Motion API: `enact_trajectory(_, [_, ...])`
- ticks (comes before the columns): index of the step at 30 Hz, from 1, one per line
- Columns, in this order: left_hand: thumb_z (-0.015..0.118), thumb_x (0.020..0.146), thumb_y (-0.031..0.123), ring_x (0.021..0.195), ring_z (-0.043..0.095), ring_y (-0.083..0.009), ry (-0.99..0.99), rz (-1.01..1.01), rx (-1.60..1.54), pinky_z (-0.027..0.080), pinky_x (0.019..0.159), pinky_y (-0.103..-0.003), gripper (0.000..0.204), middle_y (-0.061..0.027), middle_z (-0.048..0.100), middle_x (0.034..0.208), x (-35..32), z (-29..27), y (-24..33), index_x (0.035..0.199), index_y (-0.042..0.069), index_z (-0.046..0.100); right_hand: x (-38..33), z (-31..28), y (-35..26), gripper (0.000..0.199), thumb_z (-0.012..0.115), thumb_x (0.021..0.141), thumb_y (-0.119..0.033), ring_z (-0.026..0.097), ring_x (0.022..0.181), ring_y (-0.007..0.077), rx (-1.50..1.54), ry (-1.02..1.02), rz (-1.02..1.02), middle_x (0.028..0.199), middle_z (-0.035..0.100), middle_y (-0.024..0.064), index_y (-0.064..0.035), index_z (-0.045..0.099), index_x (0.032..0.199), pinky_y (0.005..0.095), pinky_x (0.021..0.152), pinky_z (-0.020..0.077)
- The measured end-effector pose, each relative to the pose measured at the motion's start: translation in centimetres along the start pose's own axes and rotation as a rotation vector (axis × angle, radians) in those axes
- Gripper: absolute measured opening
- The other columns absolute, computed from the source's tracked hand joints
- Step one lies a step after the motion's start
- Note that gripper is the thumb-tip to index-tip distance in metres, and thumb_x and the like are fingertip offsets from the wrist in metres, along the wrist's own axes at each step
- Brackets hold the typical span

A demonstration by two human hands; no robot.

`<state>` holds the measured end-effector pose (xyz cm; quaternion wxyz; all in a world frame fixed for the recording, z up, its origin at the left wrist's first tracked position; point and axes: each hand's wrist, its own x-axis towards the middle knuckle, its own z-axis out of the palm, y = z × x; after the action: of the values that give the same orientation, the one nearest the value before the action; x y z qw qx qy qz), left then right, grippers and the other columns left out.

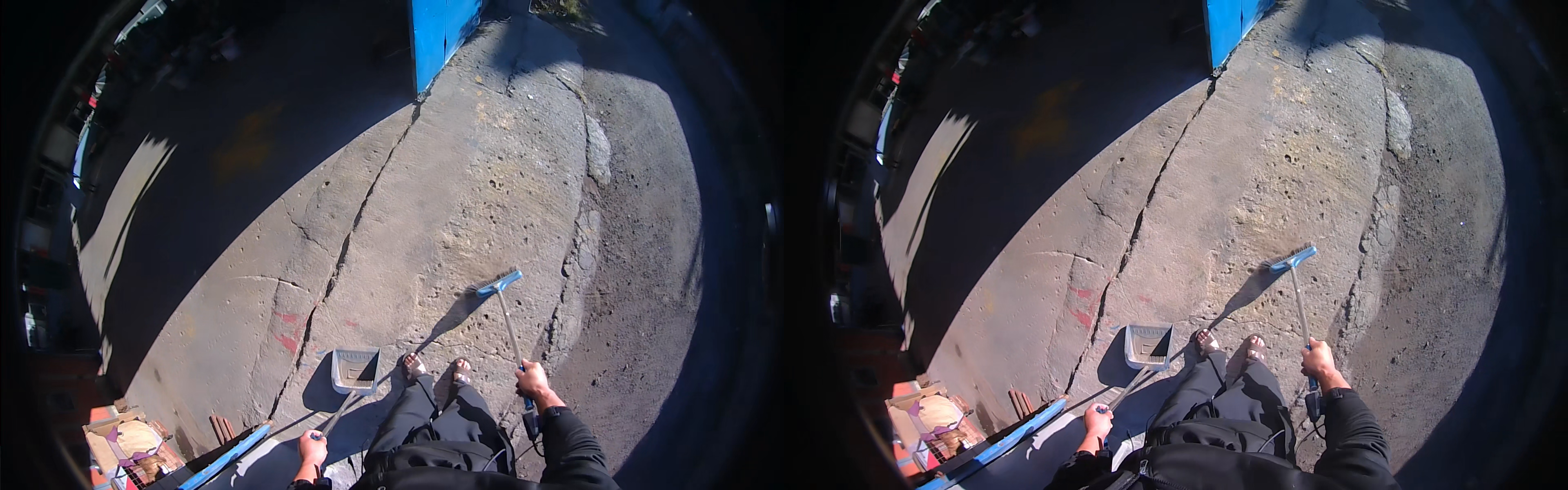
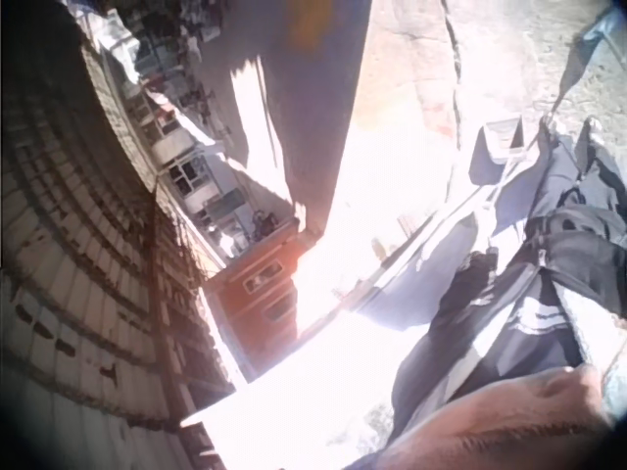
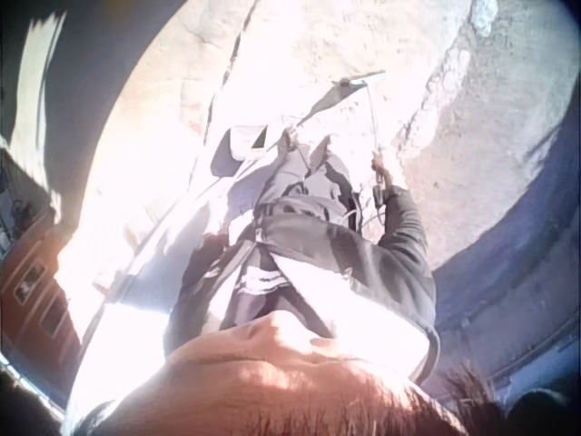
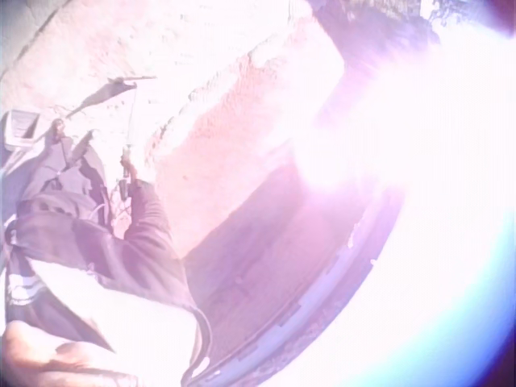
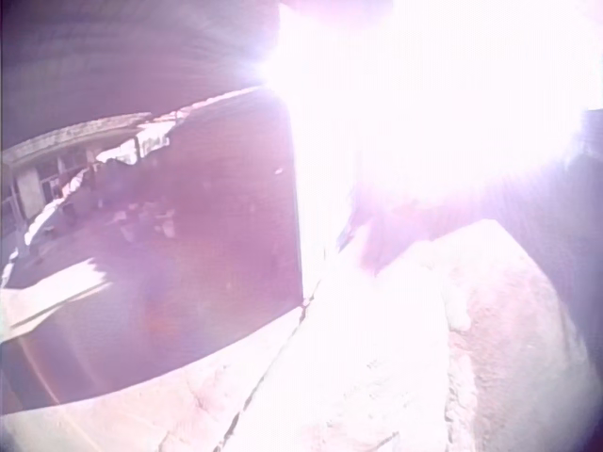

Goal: The person sweeps a concrete floor with a broom and collects debris into a dustpan. They move from an indoor area with scattered items to an outdoor paved area, sweeping dust and small debris into the dustpan.

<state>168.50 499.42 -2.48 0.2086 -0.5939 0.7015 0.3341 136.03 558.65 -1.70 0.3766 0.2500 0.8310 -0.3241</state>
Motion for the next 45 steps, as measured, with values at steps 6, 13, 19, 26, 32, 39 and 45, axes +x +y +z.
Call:
enact_trajectory(6, [0.079,0.079,0.001,0.073,0.069,-0.0157,0.049,-0.016,0.006,0.056,0.071,-0.034,0.012,-0.0049,0.073,0.08,-1.1,2.5,0.8,0.089,0.003,0.072,-3.0,1.7,-4.9,0.057,0.06,0.095,-0.025,0.072,0.088,0.0491,-0.323,0.022,-0.343,0.089,0.073,0.0308,0.0027,0.054,0.145,0.0562,0.083,0.0569])
enact_trajectory(13, [0.072,0.088,-0.005,0.051,0.062,-0.0161,-0.004,0.018,-0.118,0.05,0.044,-0.033,0.016,-0.0061,0.068,0.075,-6.2,2.7,7.2,0.101,0.003,0.066,4.7,6.2,-16.4,0.057,0.071,0.092,-0.029,0.077,0.097,0.0352,-0.109,-0.251,-0.495,0.104,0.077,0.0234,-0.0128,0.063,0.146,0.0459,0.09,0.0591])
enact_trajectory(19, [0.07,0.094,-0.005,0.052,0.063,-0.0187,0.056,-0.012,-0.076,0.051,0.044,-0.033,0.02,-0.0103,0.07,0.079,-10.6,4.4,14.2,0.111,0.0,0.062,9.9,3.7,-17.6,0.045,0.068,0.084,-0.017,0.077,0.093,0.0332,-0.01,-0.466,-0.366,0.101,0.078,0.0192,-0.0123,0.074,0.128,0.0447,0.086,0.0598])
enact_trajectory(26, [0.071,0.093,-0.002,0.053,0.064,-0.0177,0.02,0.103,0.018,0.052,0.045,-0.033,0.014,-0.0094,0.071,0.079,-11.8,6.5,21.3,0.104,0.0,0.063,12.2,-12.2,3.2,0.055,0.079,0.094,-0.013,0.059,0.053,0.0116,0.454,-0.359,0.144,0.073,0.067,0.0038,-0.0224,0.066,0.147,0.0317,0.048,0.052])
enact_trajectory(32, [0.075,0.09,0.001,0.051,0.065,-0.0173,-0.033,0.208,0.113,0.052,0.047,-0.033,0.018,-0.0086,0.072,0.079,-11.0,8.7,26.6,0.106,0.001,0.065,12.4,-25.9,19.0,0.052,0.079,0.093,-0.007,0.062,0.054,0.0173,0.677,0.066,0.372,0.075,0.069,0.0094,-0.0056,0.066,0.143,0.037,0.045,0.0489])
enact_trajectory(39, [0.078,0.088,0.001,0.053,0.065,-0.0173,-0.081,0.346,0.166,0.053,0.046,-0.033,0.021,-0.0077,0.07,0.079,-11.1,10.5,31.4,0.105,0.001,0.066,14.6,-27.9,21.0,0.014,0.055,0.086,0.006,0.065,0.05,0.0272,0.709,0.431,0.36,0.061,0.063,0.0147,0.0066,0.065,0.076,0.0434,0.044,0.051])
enact_trajectory(45, [0.074,0.09,-0.001,0.052,0.064,-0.0172,-0.093,0.341,0.097,0.052,0.044,-0.034,0.019,-0.009,0.071,0.08,-11.9,11.2,31.4,0.106,0.001,0.065,4.1,-24.6,17.9,0.056,0.069,0.102,-0.014,0.06,0.049,0.0145,0.622,0.066,0.187,0.067,0.06,0.0041,0.0008,0.051,0.153,0.0348,0.045,0.0521])
